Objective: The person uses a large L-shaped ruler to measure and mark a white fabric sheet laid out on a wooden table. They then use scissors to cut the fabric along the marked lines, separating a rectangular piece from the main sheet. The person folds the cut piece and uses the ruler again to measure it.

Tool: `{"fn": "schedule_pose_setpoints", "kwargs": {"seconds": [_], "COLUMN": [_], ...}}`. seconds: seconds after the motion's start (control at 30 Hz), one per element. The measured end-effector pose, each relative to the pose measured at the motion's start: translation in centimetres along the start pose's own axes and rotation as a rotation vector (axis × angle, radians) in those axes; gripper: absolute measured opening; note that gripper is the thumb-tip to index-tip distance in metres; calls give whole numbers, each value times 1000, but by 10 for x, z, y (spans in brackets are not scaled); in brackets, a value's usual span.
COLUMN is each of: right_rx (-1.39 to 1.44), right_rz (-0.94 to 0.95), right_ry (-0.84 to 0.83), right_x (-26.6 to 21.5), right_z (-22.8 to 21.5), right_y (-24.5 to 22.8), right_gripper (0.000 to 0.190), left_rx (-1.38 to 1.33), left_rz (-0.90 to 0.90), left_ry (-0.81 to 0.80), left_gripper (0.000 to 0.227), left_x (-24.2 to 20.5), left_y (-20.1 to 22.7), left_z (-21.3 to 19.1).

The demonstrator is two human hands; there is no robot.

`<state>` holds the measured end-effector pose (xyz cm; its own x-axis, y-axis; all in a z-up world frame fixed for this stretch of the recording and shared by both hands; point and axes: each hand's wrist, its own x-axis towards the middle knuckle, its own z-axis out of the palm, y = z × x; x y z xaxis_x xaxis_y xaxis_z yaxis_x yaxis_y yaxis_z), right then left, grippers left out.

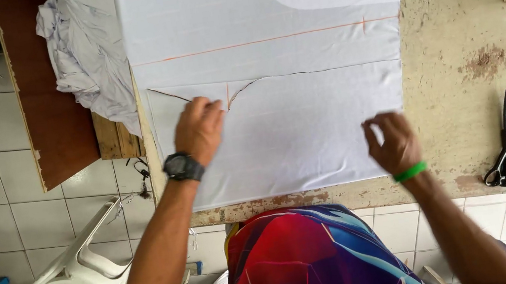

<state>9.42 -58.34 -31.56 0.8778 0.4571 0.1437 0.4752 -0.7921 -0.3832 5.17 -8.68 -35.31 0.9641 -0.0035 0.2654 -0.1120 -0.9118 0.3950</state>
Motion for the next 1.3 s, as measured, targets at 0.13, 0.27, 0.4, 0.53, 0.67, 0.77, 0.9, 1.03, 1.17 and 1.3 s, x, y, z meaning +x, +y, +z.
{"fn": "schedule_pose_setpoints", "kwargs": {"seconds": [0.13,0.27,0.4,0.53,0.67,0.77,0.9,1.03,1.17,1.3], "right_rx": [-89,-58,-58,-13,-16,-93,-208,-175,-140,-233], "right_rz": [96,121,153,160,146,172,34,115,204,333], "right_ry": [45,46,55,52,44,160,84,-65,-252,-361], "right_x": [-63,-81,-78,-73,-76,-75,-86,-60,-76,-112], "right_z": [9,10,6,-4,-2,-7,-20,-17,-10,-11], "right_y": [-34,-41,-47,-60,-53,-46,-33,-27,-20,-2], "right_gripper": [13,29,37,32,32,25,64,78,84,94], "left_rx": [148,172,228,218,167,139,118,236,234,206], "left_rz": [144,172,180,91,-5,-87,-94,-150,-215,-218], "left_ry": [14,-47,-23,18,-69,61,-29,-77,-154,-274], "left_gripper": [16,7,26,36,31,49,62,80,82,84], "left_x": [-6,11,68,88,42,19,-61,-106,-115,-125], "left_y": [3,-5,-4,18,31,74,117,92,91,114], "left_z": [34,32,20,-23,-8,-38,-53,-14,-12,-10]}}
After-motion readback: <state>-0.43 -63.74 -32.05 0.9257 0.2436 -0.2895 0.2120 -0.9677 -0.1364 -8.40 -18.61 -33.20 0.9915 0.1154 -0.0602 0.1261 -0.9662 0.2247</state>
